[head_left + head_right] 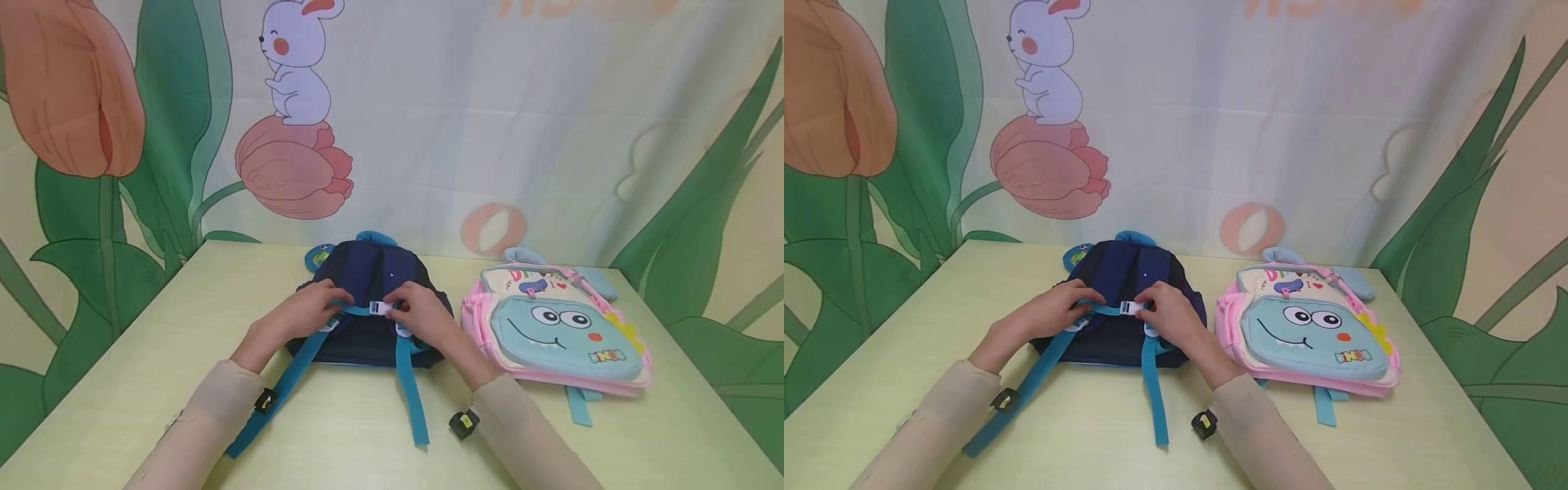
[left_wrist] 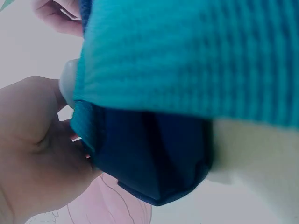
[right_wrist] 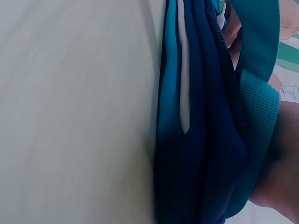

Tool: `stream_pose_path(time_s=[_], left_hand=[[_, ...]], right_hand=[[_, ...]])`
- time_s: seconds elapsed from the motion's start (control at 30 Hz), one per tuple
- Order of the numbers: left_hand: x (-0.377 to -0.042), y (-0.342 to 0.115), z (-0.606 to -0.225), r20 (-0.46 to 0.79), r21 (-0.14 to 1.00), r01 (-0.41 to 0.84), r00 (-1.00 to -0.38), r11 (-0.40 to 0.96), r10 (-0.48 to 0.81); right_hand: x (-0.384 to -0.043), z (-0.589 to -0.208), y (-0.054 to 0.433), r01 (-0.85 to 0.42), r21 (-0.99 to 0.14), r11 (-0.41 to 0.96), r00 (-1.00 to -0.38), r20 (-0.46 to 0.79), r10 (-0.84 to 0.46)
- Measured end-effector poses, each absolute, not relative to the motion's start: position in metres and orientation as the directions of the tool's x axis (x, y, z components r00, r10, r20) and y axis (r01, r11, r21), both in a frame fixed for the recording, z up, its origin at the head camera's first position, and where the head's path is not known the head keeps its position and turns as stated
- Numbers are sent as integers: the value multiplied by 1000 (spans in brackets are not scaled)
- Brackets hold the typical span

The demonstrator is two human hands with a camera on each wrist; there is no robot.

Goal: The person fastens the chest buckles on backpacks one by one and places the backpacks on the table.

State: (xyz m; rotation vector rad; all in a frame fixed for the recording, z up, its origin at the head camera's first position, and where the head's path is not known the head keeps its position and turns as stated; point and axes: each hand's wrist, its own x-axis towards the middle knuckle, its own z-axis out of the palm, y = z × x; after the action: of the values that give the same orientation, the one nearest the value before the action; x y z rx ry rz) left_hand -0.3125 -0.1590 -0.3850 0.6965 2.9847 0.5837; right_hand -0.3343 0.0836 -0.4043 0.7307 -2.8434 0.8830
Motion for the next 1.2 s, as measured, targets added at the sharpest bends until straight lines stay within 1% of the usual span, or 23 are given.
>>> stream_pose_path(time_s=[0.23,0.3,0.53,0.7,0.93,1.2], left_hand=[[-313,-160,-385,64,369,420,-901,829,429],[-313,-159,-382,59,369,422,-900,828,432],[-311,-156,-374,82,377,445,-890,812,449],[-308,-152,-370,93,389,458,-883,799,461],[-304,-150,-371,82,404,466,-876,787,476],[-304,-148,-373,101,417,498,-857,760,506]], right_hand=[[-332,-405,88,-526,-430,734,-850,245,-466],[-331,-404,91,-541,-422,727,-841,257,-476],[-326,-390,100,-558,-484,674,-829,292,-477],[-322,-377,106,-572,-489,659,-819,296,-491],[-318,-371,118,-548,-512,662,-835,283,-472],[-313,-362,134,-533,-523,666,-846,300,-441]])
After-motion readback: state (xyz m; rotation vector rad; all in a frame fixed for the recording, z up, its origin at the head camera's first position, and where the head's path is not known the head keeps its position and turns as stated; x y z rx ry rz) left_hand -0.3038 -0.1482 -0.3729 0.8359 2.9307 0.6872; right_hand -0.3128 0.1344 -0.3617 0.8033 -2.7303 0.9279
